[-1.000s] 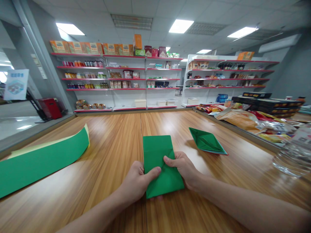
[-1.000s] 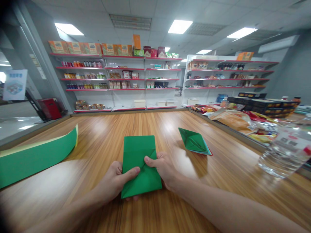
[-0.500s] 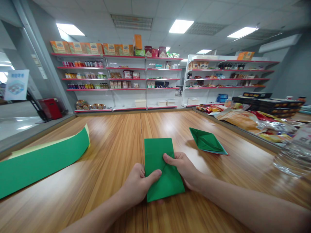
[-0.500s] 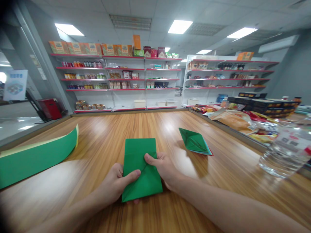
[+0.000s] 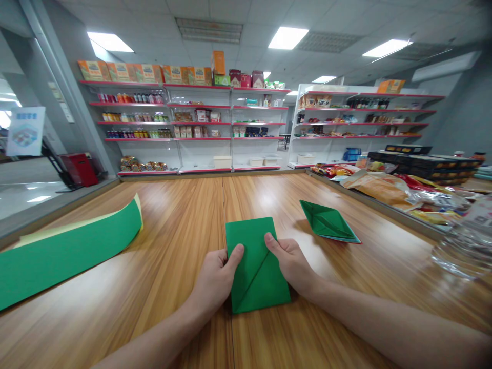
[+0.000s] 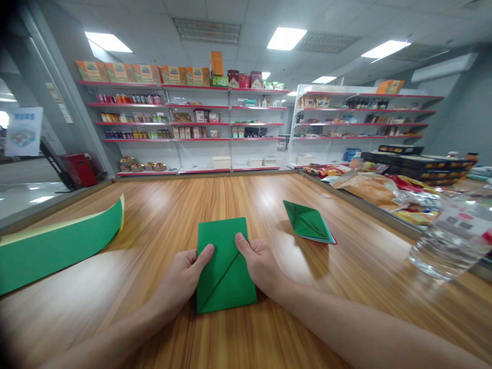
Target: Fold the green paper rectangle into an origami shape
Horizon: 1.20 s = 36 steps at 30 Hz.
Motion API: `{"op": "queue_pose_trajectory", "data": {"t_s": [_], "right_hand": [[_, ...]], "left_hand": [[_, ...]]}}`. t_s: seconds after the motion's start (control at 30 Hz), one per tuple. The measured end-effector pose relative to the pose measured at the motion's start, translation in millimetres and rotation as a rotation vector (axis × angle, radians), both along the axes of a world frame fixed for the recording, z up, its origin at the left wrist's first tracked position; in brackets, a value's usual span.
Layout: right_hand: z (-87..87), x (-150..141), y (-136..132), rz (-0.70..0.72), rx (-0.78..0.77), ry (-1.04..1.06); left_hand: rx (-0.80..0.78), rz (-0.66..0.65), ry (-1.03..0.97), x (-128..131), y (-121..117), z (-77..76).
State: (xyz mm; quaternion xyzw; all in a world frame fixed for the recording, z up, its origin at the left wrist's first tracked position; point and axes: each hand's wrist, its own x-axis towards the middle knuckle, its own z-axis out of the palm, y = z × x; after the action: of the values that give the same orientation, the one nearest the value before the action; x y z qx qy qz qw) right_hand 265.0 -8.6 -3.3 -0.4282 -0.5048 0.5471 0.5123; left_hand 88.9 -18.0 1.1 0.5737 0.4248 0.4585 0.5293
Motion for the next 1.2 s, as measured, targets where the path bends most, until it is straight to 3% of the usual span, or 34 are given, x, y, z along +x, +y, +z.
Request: {"op": "queue_pose_trajectory", "data": {"t_s": [0.2,0.3,0.5,0.73,1.0,1.2], "right_hand": [[-0.3,-4.5,-8.2,0.071,0.068,-0.086],[4.0,-6.0,-11.7,0.133,-0.034,0.045],[3.7,-9.0,-10.2,0.062,-0.307,0.287],[3.6,-10.6,-7.0,0.088,-0.221,0.296],[11.6,-10.3,-6.7,0.018,-0.243,0.271],[9.1,-9.4,-5.7,0.071,-0.21,0.258]], "left_hand": [[0.134,0.24,0.077,-1.2,-0.3,5.3],[0.036,0.174,-0.041,-0.6,-1.8,5.9],[-0.147,0.068,-0.235,2.2,3.2,3.0],[-0.141,0.031,-0.26,0.1,6.8,0.9],[-0.105,-0.009,-0.217,-1.7,2.0,1.7],[-0.109,-0.022,-0.272,-2.3,2.0,2.6]]}}
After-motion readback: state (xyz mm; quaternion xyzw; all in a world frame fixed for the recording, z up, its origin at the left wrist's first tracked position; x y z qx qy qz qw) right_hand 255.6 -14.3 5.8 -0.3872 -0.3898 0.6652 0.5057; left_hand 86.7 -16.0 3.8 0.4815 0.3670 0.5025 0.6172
